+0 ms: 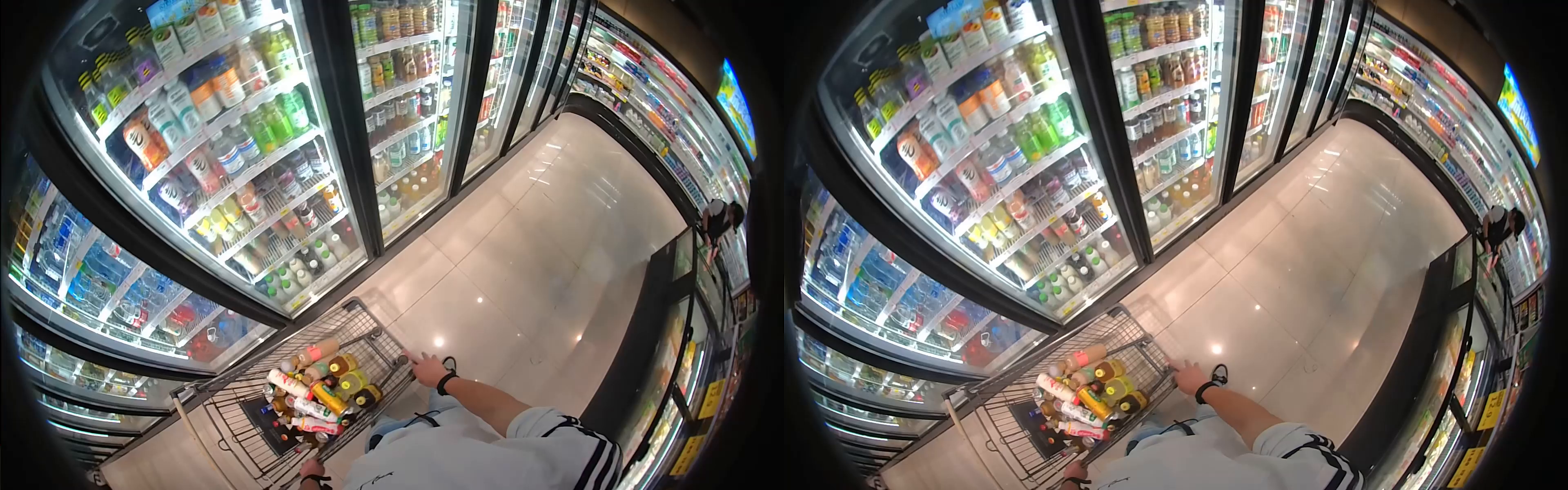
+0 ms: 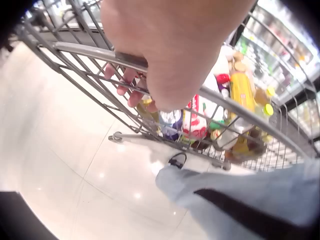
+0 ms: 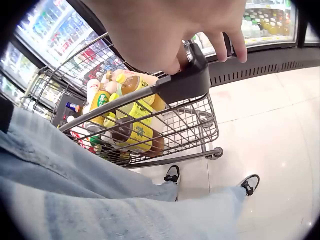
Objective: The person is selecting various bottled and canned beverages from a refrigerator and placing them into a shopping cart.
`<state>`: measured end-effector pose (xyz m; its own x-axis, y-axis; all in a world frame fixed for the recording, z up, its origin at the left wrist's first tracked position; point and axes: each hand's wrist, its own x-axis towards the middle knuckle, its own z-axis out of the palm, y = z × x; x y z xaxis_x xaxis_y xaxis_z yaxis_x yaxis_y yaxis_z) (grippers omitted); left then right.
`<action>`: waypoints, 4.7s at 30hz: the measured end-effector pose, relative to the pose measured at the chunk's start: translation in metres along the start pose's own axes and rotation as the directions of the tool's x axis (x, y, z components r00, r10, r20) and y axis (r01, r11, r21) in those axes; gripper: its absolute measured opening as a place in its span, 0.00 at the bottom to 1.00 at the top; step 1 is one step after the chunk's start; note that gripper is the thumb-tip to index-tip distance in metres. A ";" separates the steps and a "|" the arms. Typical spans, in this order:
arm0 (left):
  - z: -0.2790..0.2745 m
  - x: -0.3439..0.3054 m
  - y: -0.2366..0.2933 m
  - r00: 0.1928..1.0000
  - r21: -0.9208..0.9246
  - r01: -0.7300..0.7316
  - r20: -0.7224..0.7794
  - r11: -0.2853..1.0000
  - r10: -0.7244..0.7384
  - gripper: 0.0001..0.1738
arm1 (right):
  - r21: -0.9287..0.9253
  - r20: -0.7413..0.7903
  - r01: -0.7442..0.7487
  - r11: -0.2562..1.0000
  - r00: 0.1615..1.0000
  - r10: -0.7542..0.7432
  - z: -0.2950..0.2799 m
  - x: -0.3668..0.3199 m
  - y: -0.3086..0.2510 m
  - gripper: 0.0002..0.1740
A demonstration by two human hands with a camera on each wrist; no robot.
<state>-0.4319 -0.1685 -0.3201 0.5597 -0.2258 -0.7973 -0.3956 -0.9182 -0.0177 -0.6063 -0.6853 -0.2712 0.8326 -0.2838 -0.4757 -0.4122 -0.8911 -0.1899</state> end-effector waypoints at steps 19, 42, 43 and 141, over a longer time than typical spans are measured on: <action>-0.037 -0.017 0.202 0.959 -0.112 0.197 -0.184 0.974 -0.215 0.30 | 0.073 0.029 0.168 0.983 0.985 -0.171 -0.012 0.018 0.133 0.22; -0.066 0.051 0.333 0.991 0.127 -0.128 -0.009 0.984 0.130 0.39 | 0.383 0.284 -0.065 0.922 0.957 -0.050 -0.036 0.056 0.277 0.33; -0.068 0.049 0.342 0.992 0.134 -0.125 -0.012 0.983 0.128 0.39 | 0.390 0.267 -0.019 0.920 0.959 -0.093 -0.039 0.055 0.286 0.33; -0.112 0.033 0.665 0.845 -0.187 0.325 -0.382 0.927 -0.373 0.28 | 0.416 0.210 0.084 0.906 0.960 -0.185 -0.126 0.051 0.627 0.33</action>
<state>-0.5949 -0.8231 -0.2906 0.8991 0.0275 -0.4369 -0.0486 -0.9856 -0.1621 -0.7755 -1.3026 -0.3066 0.7978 -0.0330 -0.6020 -0.4575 -0.6835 -0.5688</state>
